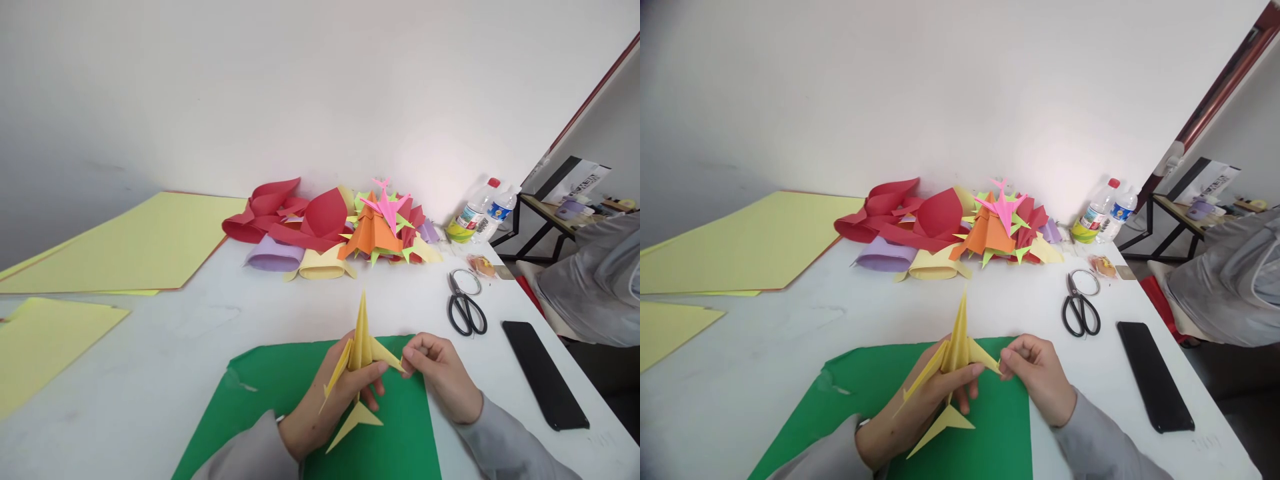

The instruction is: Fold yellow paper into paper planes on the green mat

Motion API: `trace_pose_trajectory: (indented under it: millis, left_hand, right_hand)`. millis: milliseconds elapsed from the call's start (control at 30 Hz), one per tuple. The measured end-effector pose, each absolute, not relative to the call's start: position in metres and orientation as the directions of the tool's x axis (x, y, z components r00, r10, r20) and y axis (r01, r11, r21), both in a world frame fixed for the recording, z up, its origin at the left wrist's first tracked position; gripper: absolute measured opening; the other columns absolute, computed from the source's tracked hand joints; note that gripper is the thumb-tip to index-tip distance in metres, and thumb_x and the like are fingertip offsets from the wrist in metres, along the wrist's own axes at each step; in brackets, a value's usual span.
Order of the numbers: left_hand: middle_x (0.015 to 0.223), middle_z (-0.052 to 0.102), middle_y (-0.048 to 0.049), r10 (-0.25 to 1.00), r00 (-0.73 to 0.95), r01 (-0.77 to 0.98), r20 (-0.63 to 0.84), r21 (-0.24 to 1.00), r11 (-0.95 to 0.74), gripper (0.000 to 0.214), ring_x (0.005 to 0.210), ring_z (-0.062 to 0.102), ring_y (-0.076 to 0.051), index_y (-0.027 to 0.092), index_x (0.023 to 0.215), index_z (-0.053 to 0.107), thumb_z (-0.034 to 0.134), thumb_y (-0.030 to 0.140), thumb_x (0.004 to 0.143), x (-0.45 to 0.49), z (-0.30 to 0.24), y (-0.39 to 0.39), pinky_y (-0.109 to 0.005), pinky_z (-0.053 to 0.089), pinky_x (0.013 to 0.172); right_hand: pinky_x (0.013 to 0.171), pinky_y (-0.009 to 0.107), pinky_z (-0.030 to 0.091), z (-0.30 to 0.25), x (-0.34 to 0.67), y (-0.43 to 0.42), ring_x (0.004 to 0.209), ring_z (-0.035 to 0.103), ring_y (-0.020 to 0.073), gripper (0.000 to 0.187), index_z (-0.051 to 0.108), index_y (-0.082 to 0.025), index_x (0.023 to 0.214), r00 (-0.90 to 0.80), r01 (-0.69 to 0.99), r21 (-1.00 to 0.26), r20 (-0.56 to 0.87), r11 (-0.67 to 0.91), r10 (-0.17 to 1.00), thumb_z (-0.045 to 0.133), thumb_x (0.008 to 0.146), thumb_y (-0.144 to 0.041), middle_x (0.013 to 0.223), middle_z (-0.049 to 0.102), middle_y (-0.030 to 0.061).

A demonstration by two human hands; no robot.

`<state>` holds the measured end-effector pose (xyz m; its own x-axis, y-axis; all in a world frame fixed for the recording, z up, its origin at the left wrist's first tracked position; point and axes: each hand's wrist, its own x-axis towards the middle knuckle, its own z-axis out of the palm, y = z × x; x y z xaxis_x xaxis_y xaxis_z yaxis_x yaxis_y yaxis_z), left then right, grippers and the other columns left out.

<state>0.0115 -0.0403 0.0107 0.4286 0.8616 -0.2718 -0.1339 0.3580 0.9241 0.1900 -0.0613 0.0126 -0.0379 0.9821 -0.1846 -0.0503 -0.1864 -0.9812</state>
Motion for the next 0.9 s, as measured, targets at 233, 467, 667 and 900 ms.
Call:
trace_pose_trajectory:
  millis: [233, 467, 667, 900]
  left_hand:
    - [0.070, 0.065, -0.0005, 0.880, 0.404, -0.233, -0.248, 0.903, 0.361, 0.027, 0.069, 0.063, -0.017, 0.017, 0.084, 0.060, 0.076, 0.034, 0.070, 0.010, 0.015, -0.042, -0.026, 0.053, 0.057]
    - [0.110, 0.069, -0.0081, 0.819, 0.488, -0.411, -0.303, 0.747, 0.522, 0.040, 0.115, 0.058, -0.029, 0.020, 0.102, 0.064, 0.081, 0.030, 0.067, 0.008, 0.010, -0.042, -0.041, 0.051, 0.094]
    - [0.129, 0.060, -0.0092, 0.799, 0.553, -0.484, -0.235, 0.690, 0.538, 0.035, 0.130, 0.046, -0.032, 0.021, 0.106, 0.066, 0.077, 0.030, 0.074, 0.010, 0.010, -0.043, -0.047, 0.041, 0.106]
    - [0.134, 0.056, -0.0106, 0.775, 0.624, -0.445, -0.097, 0.771, 0.455, 0.042, 0.131, 0.045, -0.030, 0.022, 0.123, 0.057, 0.064, 0.039, 0.085, 0.019, 0.002, -0.053, -0.047, 0.030, 0.113]
  right_hand:
    - [0.062, 0.026, 0.044, 0.013, 0.189, -0.063, 0.060, 0.059, 0.0125, 0.038, 0.061, -0.018, 0.075, -0.045, -0.105, -0.976, -0.185, -0.189, 0.982, 0.084, 0.063, -0.046, 0.062, 0.066, -0.0013]
    - [0.062, 0.026, 0.043, 0.015, 0.191, -0.065, 0.061, 0.055, 0.0134, 0.035, 0.059, -0.019, 0.075, 0.100, -0.060, -0.995, -0.081, -0.075, 0.992, 0.076, 0.071, -0.049, 0.062, 0.061, -0.0018]
    - [0.053, 0.025, 0.042, 0.016, 0.191, -0.073, 0.054, 0.051, 0.0132, 0.026, 0.057, -0.020, 0.066, 0.207, 0.292, -0.946, 0.207, 0.142, 0.956, 0.065, 0.083, -0.039, 0.056, 0.056, -0.0015]
    - [0.055, 0.025, 0.048, 0.017, 0.179, -0.087, 0.056, 0.060, 0.0146, 0.012, 0.068, -0.021, 0.089, -0.141, 0.624, -0.628, 0.495, 0.465, 0.857, 0.057, 0.088, -0.017, 0.071, 0.071, 0.0030]
